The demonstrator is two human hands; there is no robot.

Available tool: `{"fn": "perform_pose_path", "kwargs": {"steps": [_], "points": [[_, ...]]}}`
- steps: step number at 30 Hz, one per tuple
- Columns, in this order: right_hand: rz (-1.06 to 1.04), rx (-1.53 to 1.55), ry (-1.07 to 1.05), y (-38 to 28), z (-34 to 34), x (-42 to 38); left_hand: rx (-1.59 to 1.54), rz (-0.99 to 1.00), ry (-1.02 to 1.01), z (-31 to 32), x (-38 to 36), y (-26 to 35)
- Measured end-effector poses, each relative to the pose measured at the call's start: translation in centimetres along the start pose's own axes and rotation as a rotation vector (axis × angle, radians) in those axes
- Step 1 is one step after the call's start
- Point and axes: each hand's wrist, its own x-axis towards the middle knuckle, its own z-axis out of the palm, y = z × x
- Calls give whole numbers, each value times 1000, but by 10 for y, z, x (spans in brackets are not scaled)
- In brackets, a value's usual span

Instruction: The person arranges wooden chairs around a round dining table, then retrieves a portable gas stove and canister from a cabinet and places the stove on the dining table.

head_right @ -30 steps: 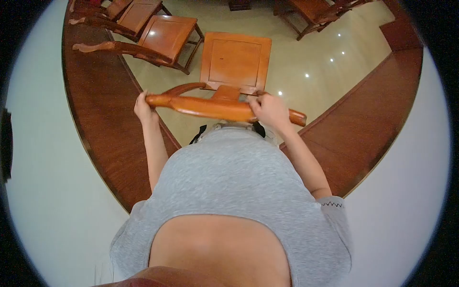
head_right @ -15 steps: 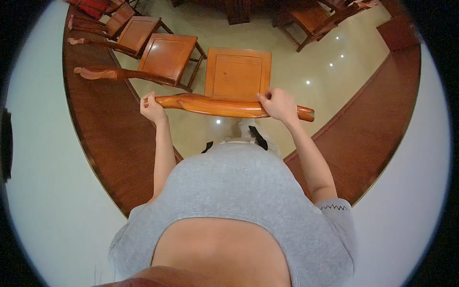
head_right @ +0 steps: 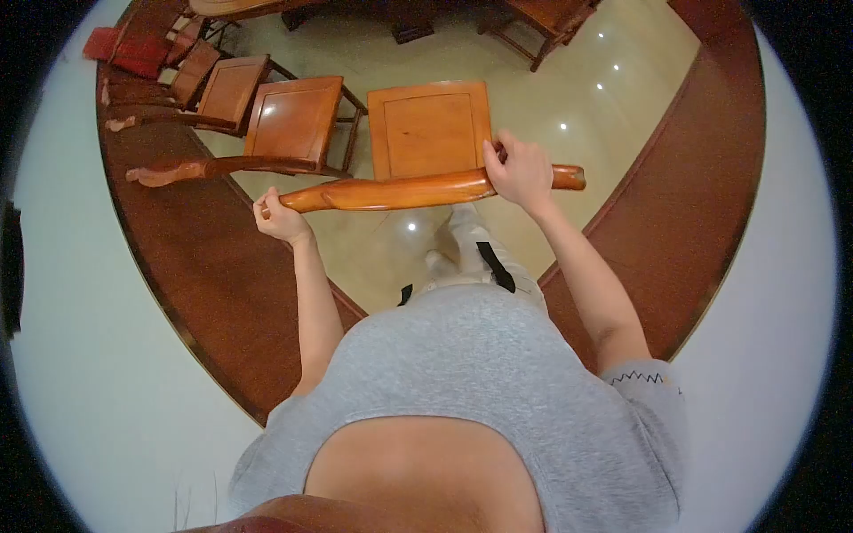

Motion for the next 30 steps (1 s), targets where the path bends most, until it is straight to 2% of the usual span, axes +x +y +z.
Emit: {"fn": "perform_pose_path", "kwargs": {"steps": [7,10,14,15,17,18,20,21,23,25,27,28,29,30], "points": [[-15,-49,-29,1,-3,5,-1,-44,-75,-2,2,0],[-32,-42,-34,-1,-2,6,-108,-293,-144,-8,1,20],[-37,-58,-58,-9,-5,6,-77,-350,-116,-10,5,19],[-36,-51,-38,-9,-5,5,-87,-334,-126,-11,0,19],[-32,-20,-71,-8,-4,3,567,-17,-49,-13,-9,25],[-68,18,-56,-7,-3,3,558,-1,-54,-6,-20,35],[-90,19,-48,-3,0,5,879,175,76,10,-53,55],[-117,13,-60,-1,0,5,874,181,71,16,-65,65],[-163,37,-89,1,-1,8,959,298,-82,35,-92,87],[-228,78,-89,-1,-3,7,950,336,-124,61,-116,104],[-351,214,-89,8,-10,4,534,124,-683,93,-136,110],[-413,215,-142,12,-14,3,506,94,-820,109,-142,102],[-482,228,-200,30,-16,14,517,99,-816,136,-153,108],[-487,184,-259,30,-30,4,735,133,-952,140,-160,122]]}}
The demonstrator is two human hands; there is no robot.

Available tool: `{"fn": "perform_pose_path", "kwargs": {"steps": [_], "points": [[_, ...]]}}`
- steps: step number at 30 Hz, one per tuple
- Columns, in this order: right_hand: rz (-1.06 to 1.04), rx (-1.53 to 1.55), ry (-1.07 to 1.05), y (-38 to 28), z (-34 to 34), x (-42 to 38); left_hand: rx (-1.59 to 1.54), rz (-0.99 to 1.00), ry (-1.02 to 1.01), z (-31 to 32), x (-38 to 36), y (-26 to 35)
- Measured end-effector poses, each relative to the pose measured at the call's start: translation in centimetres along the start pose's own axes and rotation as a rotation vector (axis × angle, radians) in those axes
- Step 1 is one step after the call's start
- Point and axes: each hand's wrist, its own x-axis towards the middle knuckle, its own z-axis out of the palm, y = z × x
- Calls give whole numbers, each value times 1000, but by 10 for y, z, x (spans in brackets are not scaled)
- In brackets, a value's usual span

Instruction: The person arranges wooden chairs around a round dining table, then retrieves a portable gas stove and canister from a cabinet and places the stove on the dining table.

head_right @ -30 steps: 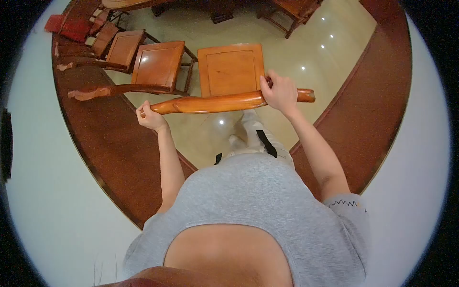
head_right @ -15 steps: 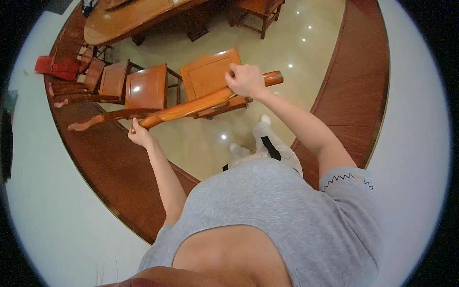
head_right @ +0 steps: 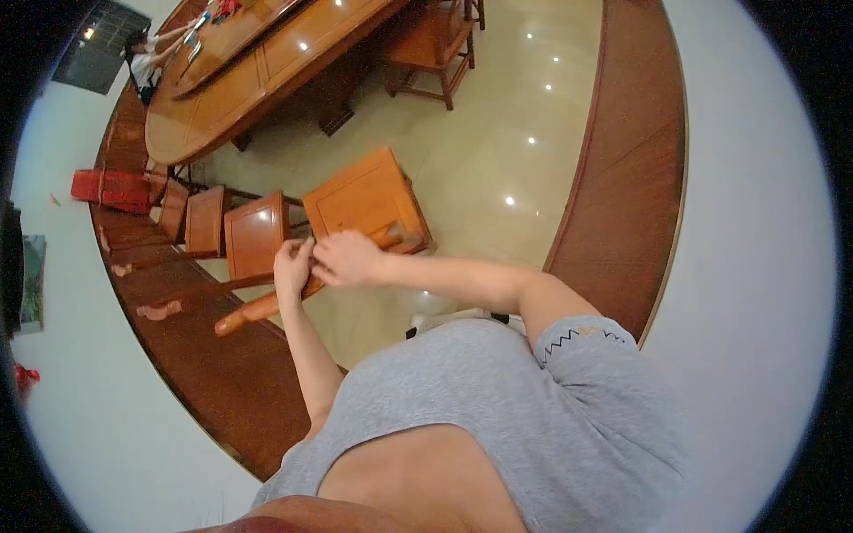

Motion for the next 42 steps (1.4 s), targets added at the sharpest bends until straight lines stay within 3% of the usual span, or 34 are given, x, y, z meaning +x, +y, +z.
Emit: {"fn": "perform_pose_path", "kwargs": {"steps": [1,2,4,6,8,13,19,24,27,29,31,33,35,37,39,40,42], "points": [[4,-22,-67,-1,-10,-8,216,-20,-144,0,0,14],[8,-25,-56,1,-18,-19,272,-21,-114,4,3,0],[-272,-333,114,17,-43,-50,110,-61,-43,7,8,-7],[-243,-343,7,44,-67,-60,-43,-142,29,16,17,0],[-225,-384,-109,47,-98,-74,-91,-81,83,17,19,-19],[39,-101,-343,52,-136,-67,-18,-203,25,2,19,-26],[26,13,-375,87,-143,-84,-17,-205,76,-2,15,-32],[73,70,-406,137,-143,-92,371,-217,34,-6,4,-4],[113,62,-417,169,-150,-78,429,-221,50,7,9,12],[123,42,-447,190,-163,-62,185,-328,-103,21,22,55],[117,-50,-535,215,-183,-45,139,-112,-226,37,45,95],[131,-106,-599,244,-198,-35,134,220,-78,33,79,148],[122,-183,-632,289,-198,-28,163,421,226,18,117,219],[146,-256,-606,335,-208,-29,-40,573,495,4,138,291],[233,-291,-525,371,-229,-26,-69,871,787,-17,148,361],[280,-287,-462,385,-240,-26,-72,902,737,-22,149,395],[444,-236,-425,399,-261,-24,-282,1217,1238,-30,141,455]]}}
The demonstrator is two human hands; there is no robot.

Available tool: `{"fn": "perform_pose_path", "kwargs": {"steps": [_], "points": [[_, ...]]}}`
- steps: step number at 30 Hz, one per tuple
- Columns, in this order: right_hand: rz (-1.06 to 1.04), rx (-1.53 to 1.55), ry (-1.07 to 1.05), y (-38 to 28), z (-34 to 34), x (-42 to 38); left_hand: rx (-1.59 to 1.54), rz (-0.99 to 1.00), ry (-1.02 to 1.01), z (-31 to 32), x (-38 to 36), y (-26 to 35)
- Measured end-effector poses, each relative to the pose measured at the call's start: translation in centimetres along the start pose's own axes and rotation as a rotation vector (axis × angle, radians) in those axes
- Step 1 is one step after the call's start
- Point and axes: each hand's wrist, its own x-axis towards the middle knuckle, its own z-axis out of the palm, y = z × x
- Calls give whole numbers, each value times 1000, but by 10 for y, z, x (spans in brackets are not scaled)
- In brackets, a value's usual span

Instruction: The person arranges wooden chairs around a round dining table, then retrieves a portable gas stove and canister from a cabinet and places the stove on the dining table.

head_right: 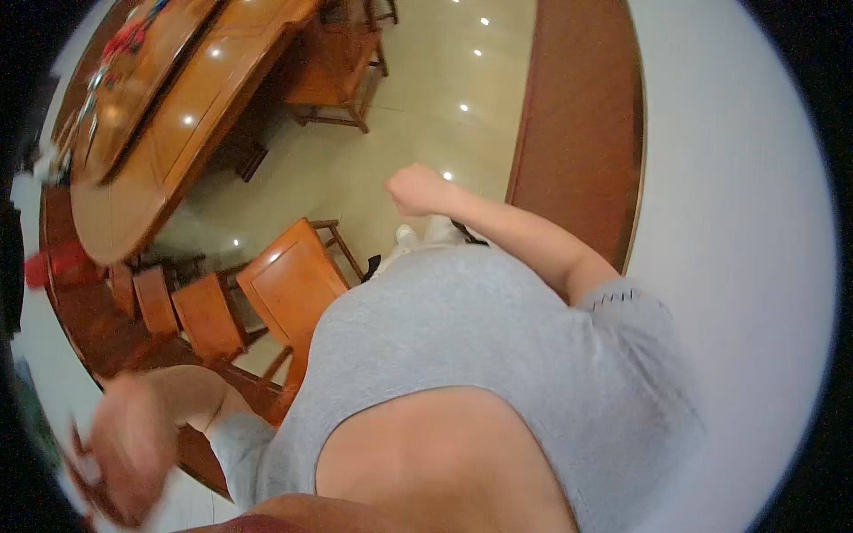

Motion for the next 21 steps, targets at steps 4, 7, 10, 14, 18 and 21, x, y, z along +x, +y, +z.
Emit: {"fn": "perform_pose_path", "kwargs": {"steps": [4,7,10,14,18,21], "points": [[152,34,-74,41,-2,-17,-23,354,530,61,29,41],[140,-56,-434,63,-33,-15,-70,464,483,123,36,54],[137,34,-389,131,-2,12,-623,390,232,165,34,68],[140,108,-156,169,-77,26,-1122,233,-28,207,34,83],[140,57,-77,222,-124,53,-1052,217,3,251,30,83],[131,-18,-196,254,-126,80,-1022,269,-54,267,27,74]]}}
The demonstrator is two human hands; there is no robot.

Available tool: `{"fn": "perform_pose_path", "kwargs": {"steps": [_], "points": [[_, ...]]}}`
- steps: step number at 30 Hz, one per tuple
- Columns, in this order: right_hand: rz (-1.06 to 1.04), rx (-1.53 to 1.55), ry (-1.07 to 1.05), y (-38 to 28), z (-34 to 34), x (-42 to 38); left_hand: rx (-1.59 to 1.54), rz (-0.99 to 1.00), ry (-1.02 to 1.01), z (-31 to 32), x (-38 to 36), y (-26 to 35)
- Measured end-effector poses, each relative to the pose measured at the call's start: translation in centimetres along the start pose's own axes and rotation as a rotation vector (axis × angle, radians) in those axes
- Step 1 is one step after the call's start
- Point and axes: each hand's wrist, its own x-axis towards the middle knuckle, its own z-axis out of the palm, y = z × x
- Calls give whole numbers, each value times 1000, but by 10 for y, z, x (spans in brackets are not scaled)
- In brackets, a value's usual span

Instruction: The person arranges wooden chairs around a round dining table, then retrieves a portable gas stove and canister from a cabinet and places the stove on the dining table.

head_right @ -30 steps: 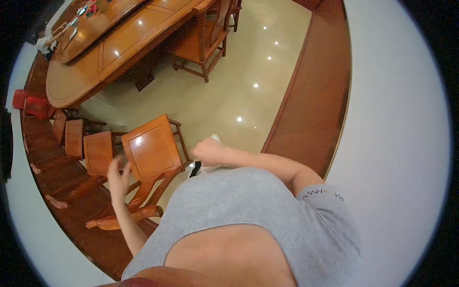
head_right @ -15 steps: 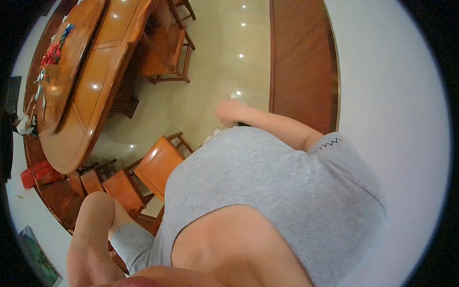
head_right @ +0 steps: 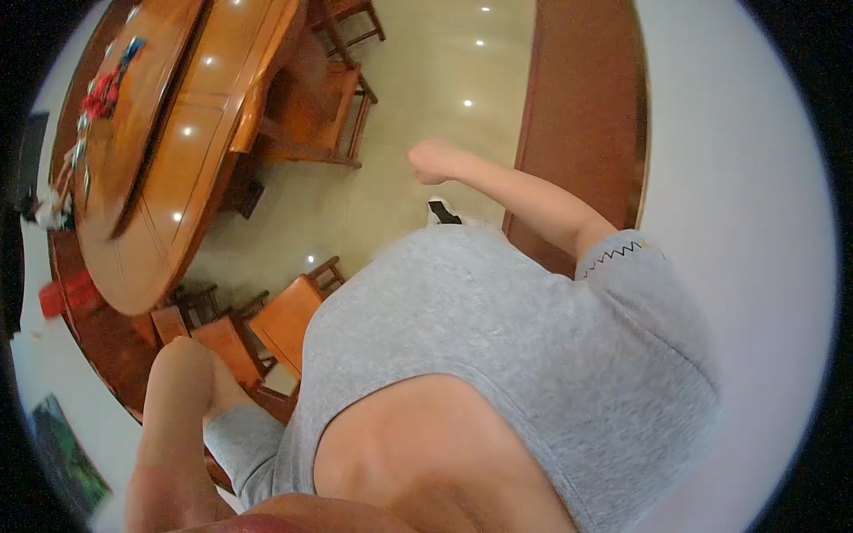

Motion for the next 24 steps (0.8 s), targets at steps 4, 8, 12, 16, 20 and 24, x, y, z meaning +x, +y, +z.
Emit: {"fn": "perform_pose_path", "kwargs": {"steps": [4,8,12,16,20,24], "points": [[-82,-75,-167,3,-6,29,267,-12,-93,-16,2,-9],[-156,-181,-223,-47,-16,71,396,-50,-196,-62,-16,-22],[-276,-77,-137,-108,-17,125,297,-96,-224,-109,-49,-49],[-418,11,76,-172,-66,158,700,227,-75,-157,-63,-67],[-579,194,239,-214,-99,180,804,152,-304,-208,-80,-54],[-702,226,416,-236,-121,207,820,148,-293,-237,-95,-55]]}}
